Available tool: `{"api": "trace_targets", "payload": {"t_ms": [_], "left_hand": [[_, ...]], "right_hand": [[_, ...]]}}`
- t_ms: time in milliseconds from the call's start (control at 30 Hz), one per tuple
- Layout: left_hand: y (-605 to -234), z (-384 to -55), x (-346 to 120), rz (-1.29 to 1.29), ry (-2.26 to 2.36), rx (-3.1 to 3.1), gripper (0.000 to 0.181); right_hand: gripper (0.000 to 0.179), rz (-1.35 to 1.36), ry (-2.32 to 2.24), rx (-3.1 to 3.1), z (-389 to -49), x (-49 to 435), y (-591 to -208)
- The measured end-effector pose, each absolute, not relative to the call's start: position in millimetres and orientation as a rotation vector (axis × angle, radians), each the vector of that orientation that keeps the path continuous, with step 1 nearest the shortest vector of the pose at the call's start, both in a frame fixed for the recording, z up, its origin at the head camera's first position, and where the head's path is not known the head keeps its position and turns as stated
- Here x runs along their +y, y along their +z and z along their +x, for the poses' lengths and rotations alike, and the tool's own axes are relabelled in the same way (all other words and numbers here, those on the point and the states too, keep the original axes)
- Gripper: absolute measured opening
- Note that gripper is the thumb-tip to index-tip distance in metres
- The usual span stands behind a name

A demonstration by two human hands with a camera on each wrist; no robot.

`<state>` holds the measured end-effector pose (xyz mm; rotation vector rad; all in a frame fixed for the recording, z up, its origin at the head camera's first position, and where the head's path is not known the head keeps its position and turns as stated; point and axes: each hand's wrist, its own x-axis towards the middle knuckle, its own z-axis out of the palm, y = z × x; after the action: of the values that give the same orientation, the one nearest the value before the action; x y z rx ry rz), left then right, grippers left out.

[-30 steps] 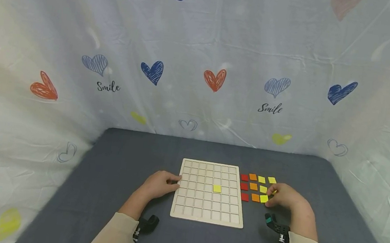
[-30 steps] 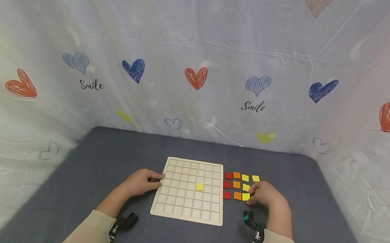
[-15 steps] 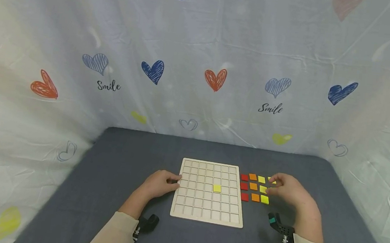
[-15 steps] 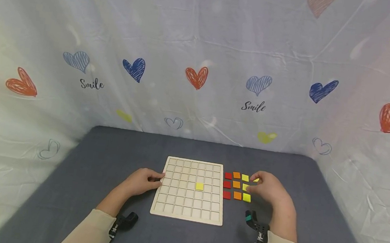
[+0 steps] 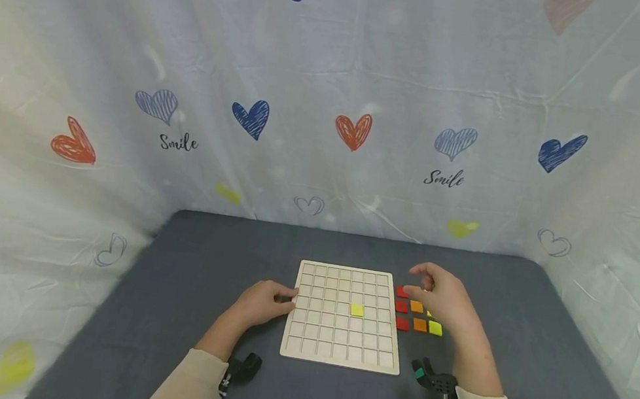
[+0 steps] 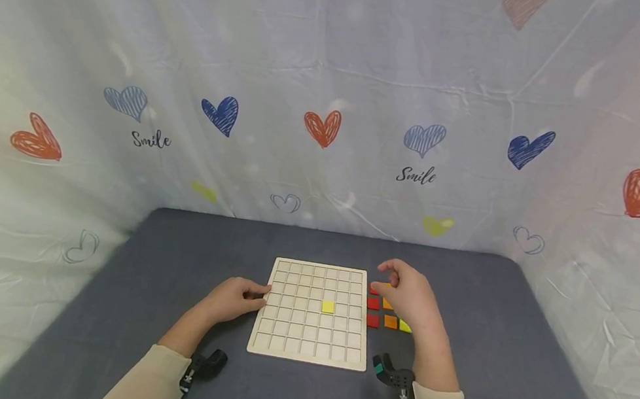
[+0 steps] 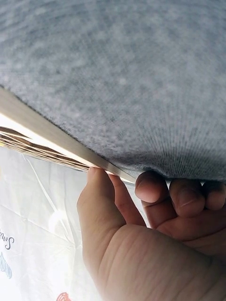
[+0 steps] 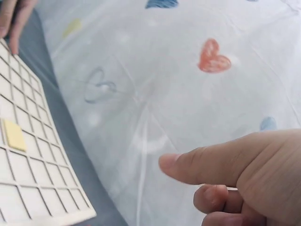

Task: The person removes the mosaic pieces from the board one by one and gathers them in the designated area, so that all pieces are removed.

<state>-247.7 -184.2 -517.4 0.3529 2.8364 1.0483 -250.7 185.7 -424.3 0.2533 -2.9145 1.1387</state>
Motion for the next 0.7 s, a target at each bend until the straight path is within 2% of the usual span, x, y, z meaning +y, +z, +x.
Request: {"api": "trace_targets", "payload": {"t_ms": [167, 400, 433, 533, 667, 700], "left_hand": [[-516.3, -248.1, -184.4, 0.347, 1.040, 2.837, 0.039], [-516.0, -247.9, -183.9, 0.349, 1.043, 2.834, 0.039], [-516.0, -247.8, -183.9, 0.349, 1.041, 2.834, 0.039], [-516.2, -248.0, -184.0, 0.346, 1.040, 2.836, 0.039], [-516.3, -247.9, -184.6, 0.346, 1.048, 2.835, 0.039], [-516.2, -247.8, -184.7, 0.348, 1.048, 2.836, 0.039]], "right_hand": [[0.038, 0.395, 1.147, -2.917, -252.6, 159.6, -436.7], [0.035, 0.486, 0.897, -3.080, -254.7, 128.0, -465.8], [0.032, 0.479, 0.871, -3.099, -254.2, 124.6, -469.5], [0.008, 0.510, 0.734, -3.125, -253.5, 116.5, -479.8], [0.037, 0.547, 0.623, -3.101, -252.2, 109.9, -486.5], [0.035, 0.533, 0.620, -3.094, -251.5, 108.6, -486.6]]}}
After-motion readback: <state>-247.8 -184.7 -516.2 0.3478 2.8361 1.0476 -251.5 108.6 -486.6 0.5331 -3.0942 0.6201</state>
